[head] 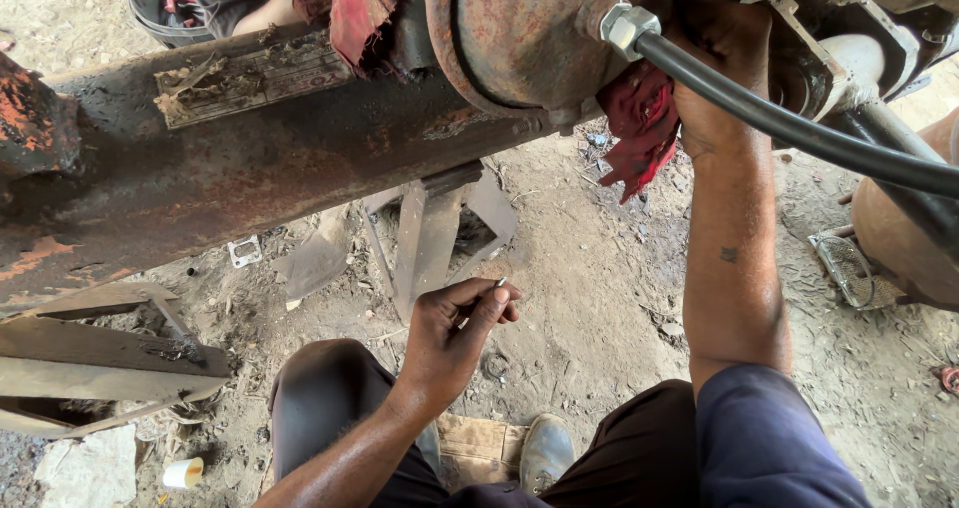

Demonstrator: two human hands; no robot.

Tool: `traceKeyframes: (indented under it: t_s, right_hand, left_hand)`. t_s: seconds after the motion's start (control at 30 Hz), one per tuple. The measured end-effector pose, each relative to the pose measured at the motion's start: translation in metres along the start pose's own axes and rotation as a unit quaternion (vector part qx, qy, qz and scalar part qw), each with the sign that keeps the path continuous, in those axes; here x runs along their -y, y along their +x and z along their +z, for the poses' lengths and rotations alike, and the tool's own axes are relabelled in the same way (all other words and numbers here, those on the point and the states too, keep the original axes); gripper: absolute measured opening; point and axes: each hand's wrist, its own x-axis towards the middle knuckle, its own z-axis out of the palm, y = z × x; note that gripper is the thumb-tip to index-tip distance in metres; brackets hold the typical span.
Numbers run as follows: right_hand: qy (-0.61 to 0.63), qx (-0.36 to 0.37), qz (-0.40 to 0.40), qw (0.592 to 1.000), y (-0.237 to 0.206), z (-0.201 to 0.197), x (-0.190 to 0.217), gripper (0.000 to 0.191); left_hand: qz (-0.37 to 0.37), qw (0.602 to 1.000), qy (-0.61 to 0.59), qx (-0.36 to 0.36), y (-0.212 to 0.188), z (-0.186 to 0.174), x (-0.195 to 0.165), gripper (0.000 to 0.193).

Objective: The person sits on the ground and works on a vehicle axle assembly, using a red rag to wipe a spring and a metal part. They then use a wrench to tighten a bolt on the axle housing.

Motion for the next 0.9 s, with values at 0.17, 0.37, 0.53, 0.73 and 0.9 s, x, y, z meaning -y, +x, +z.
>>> traceKeyframes:
  t_s: [0.17, 0.37, 0.53, 0.73, 0.9]
  right_hand:
    - [-0.003, 0.012, -0.004, 1.0, 0.0, -0.002, -0.003, 0.021]
    - [-0.01, 0.002, -0.009, 1.0, 0.002, 0.0, 0.0, 0.019]
    - [-0.017, 0.019, -0.001, 1.0, 0.001, -0.004, -0.003, 0.013]
    - [-0.036, 0.007, -0.024, 0.999, 0.004, -0.002, 0.001, 0.02]
    - [-0.023, -0.006, -0.023, 0.999, 0.004, 0.009, 0.027, 0.008]
  left_hand:
    - [-0.004, 1.0, -0.002, 0.001, -0.001, 0.0, -0.001, 0.023]
    - [-0.009, 1.0, 0.003, 0.001, 0.002, 0.002, -0.003, 0.024]
    - [-0.025, 1.0, 0.004, 0.002, 0.002, 0.001, -0.002, 0.024]
    - [-0.007, 1.0, 0.03, 0.004, 0.004, 0.003, 0.002, 0.022]
    - [0.023, 1.0, 0.016, -0.012, 0.004, 0.001, 0.005, 0.019]
